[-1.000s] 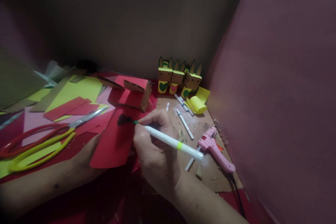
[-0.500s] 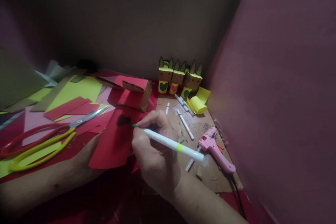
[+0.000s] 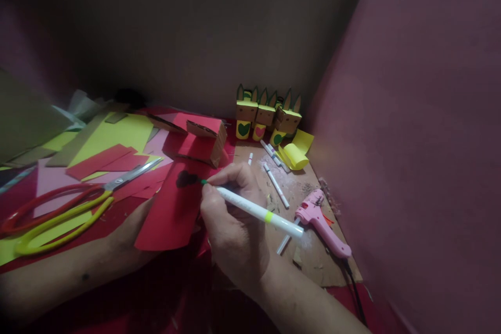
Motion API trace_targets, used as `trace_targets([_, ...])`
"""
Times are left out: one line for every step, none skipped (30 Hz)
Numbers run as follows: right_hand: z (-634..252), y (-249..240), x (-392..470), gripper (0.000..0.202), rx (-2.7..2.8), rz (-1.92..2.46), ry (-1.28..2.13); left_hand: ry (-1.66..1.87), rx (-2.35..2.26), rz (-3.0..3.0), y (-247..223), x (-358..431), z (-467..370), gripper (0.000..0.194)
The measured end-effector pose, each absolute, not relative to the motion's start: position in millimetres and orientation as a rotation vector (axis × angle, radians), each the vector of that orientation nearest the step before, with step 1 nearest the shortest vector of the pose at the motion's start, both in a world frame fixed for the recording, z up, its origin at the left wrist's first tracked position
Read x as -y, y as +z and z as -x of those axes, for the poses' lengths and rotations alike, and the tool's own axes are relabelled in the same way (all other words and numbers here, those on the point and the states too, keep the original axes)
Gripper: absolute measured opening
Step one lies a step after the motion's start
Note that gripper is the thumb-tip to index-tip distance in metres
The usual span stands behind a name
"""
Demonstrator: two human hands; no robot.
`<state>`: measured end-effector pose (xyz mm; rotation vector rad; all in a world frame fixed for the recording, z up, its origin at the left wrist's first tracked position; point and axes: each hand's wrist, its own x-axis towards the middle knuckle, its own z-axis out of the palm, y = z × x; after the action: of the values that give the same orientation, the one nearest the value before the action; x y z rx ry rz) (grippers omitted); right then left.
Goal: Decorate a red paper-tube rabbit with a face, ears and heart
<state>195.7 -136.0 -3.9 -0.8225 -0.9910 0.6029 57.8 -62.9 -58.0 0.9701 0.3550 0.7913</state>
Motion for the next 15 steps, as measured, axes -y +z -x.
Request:
trace_targets([-196,-4,136,0.014,0.994,0.83,0.6,0.778,-0.359,-1.012,-57,63,-58,0.012])
trace_targets([-196,-4,136,0.014,0.999,0.838,0.597,0.782,-0.364,-1.026,-54,64,-59,0.01])
trace_targets([-196,-4,136,0.014,1.005,0.846,0.595,0.793,-0.365,-1.024,-50,66,-61,0.007])
trace_targets([-196,-4,137,0.014,1.014,0.85,0.593,0.814,-0.367,-1.015,-45,67,-63,0.009])
trace_targets([-196,-4,137,0.014,1.022,0.853,0.592,0.814,-0.387,-1.002,-40,68,-65,0.013])
trace_targets([-196,-3,137,0.014,1.029,0.85,0.592,0.817,-0.389,-0.999,-36,69,-67,0.014])
trace_targets([-196,-3,137,0.014,1.036,0.843,0.593,0.81,-0.392,-0.989,-33,70,-69,0.015])
trace_targets([-197,-3,137,0.014,1.042,0.835,0.594,0.799,-0.391,-0.979,-32,70,-70,0.015])
trace_targets([-197,-3,138,0.015,1.042,0.83,0.594,0.782,-0.387,-0.966,-33,69,-70,0.014])
trace_targets([-197,-3,138,0.015,1.041,0.831,0.595,0.768,-0.386,-0.951,-35,68,-69,0.014])
trace_targets([-197,-3,138,0.015,1.036,0.838,0.598,0.758,-0.386,-0.948,-39,67,-67,0.013])
trace_targets([-197,-3,138,0.015,1.028,0.843,0.601,0.751,-0.391,-0.955,-43,66,-65,0.012])
trace_targets([-197,-3,138,0.015,1.018,0.844,0.603,0.782,-0.388,-0.972,-49,65,-63,0.009])
trace_targets([-196,-4,138,0.015,1.006,0.837,0.605,0.811,-0.383,-1.033,-53,63,-60,0.014])
trace_targets([-196,-4,138,0.015,0.996,0.826,0.607,0.818,-0.397,-1.058,-57,62,-59,0.023])
